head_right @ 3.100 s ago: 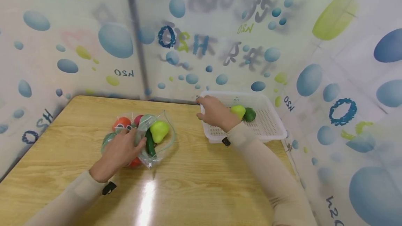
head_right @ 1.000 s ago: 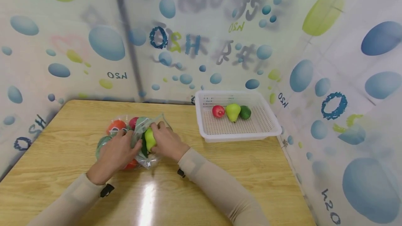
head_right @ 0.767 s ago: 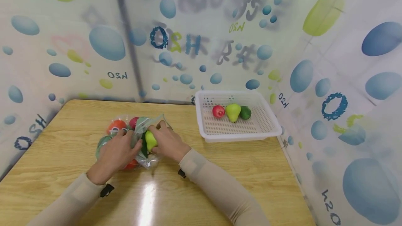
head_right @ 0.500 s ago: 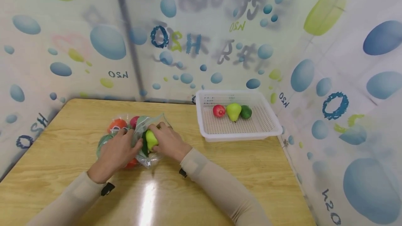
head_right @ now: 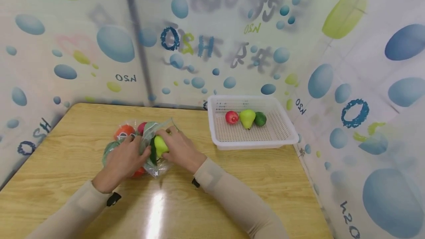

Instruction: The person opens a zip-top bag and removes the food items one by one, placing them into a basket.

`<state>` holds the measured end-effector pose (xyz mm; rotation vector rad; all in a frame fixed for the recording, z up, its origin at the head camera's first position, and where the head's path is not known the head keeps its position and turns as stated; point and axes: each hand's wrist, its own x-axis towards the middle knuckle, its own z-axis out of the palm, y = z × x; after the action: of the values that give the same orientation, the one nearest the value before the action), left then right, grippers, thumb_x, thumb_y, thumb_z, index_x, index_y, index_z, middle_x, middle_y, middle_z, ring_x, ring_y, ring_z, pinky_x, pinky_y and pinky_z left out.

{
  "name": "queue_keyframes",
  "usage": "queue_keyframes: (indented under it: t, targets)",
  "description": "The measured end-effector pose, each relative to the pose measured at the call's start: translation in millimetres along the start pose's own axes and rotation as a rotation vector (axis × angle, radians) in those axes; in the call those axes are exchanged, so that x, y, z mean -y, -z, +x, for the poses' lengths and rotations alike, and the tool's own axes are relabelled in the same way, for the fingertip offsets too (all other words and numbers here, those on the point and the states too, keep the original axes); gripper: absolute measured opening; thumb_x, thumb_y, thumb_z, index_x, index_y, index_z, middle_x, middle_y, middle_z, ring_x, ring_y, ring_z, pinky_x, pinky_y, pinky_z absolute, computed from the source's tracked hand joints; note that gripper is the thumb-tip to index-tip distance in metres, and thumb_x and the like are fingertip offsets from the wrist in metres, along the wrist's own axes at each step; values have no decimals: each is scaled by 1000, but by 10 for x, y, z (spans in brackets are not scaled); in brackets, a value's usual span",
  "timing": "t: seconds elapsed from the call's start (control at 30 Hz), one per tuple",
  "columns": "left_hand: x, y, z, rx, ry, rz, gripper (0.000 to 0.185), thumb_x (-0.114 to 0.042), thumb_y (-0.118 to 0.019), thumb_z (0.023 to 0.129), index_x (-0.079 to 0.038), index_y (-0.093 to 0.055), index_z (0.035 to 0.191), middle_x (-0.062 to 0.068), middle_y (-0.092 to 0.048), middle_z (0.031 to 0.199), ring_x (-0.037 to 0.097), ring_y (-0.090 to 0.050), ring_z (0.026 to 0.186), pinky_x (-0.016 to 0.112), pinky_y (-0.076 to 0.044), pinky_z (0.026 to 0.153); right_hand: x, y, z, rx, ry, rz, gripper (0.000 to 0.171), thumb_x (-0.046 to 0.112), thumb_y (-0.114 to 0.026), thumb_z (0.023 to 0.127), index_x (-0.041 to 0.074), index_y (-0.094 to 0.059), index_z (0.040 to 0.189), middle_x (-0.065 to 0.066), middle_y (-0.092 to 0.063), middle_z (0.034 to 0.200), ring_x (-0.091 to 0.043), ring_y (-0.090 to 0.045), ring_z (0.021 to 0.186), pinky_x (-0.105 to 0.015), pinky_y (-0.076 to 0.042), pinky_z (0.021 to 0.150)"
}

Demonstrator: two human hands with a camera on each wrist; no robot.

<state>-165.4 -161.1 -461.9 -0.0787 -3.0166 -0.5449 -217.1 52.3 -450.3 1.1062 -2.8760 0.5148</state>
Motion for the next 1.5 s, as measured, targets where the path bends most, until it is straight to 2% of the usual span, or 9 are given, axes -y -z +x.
queue_keyframes:
  t: [0.13, 0.27, 0.57, 0.87, 1.03, 1.33, 1.5]
  targets:
    - [8, -5, -11, -2, 1, -7, 56, -36, -72, 111, 14, -66, 135, 34, -70, 115, 34, -68, 76, 52, -60, 57, 3, 51, -40, -29, 7, 8, 75, 23, -99, 96, 21, -60, 161, -15, -68, 149, -24, -76, 117, -38, -70, 99]
    - [18, -21, -30, -30, -9, -12, 59, -35, -74, 110, 17, -65, 138, 36, -71, 117, 38, -71, 79, 54, -63, 59, -16, 106, -63, -54, 17, 25, 76, 23, -99, 96, 20, -60, 161, -17, -67, 152, -26, -76, 122, -40, -69, 104]
    - [36, -34, -43, -77, -22, -29, 56, -34, -77, 108, 17, -63, 127, 34, -69, 105, 37, -69, 73, 51, -60, 54, -32, 237, -102, -97, 17, 40, 78, 23, -100, 95, 19, -60, 162, -16, -67, 149, -26, -75, 122, -41, -69, 106]
    - [33, -16, -51, -64, -33, -8, 56, -37, -77, 109, 16, -67, 124, 36, -69, 106, 39, -70, 74, 50, -59, 54, -45, 331, -156, -128, 24, 58, 77, 24, -100, 95, 19, -60, 161, -15, -68, 152, -24, -76, 122, -40, -69, 106]
    - [35, -2, -59, -65, -42, -11, 53, -36, -78, 109, 15, -69, 122, 35, -70, 103, 38, -69, 75, 50, -59, 55, -71, 405, -214, -143, 5, 81, 78, 23, -100, 95, 19, -60, 162, -17, -66, 153, -28, -77, 122, -43, -70, 105]
    - [46, 22, -87, -82, -43, -10, 47, -35, -79, 108, 11, -71, 115, 32, -70, 98, 40, -68, 79, 48, -58, 58, -215, 645, -332, -211, -35, 144, 78, 19, -101, 93, 16, -61, 160, -21, -67, 151, -35, -79, 117, -51, -70, 104]
    - [48, 25, -110, -84, -32, -6, 44, -36, -79, 108, 7, -70, 108, 30, -68, 95, 39, -66, 79, 46, -57, 56, -389, 752, -422, -248, -74, 144, 78, 18, -102, 92, 15, -62, 159, -21, -66, 150, -37, -75, 122, -54, -69, 107]
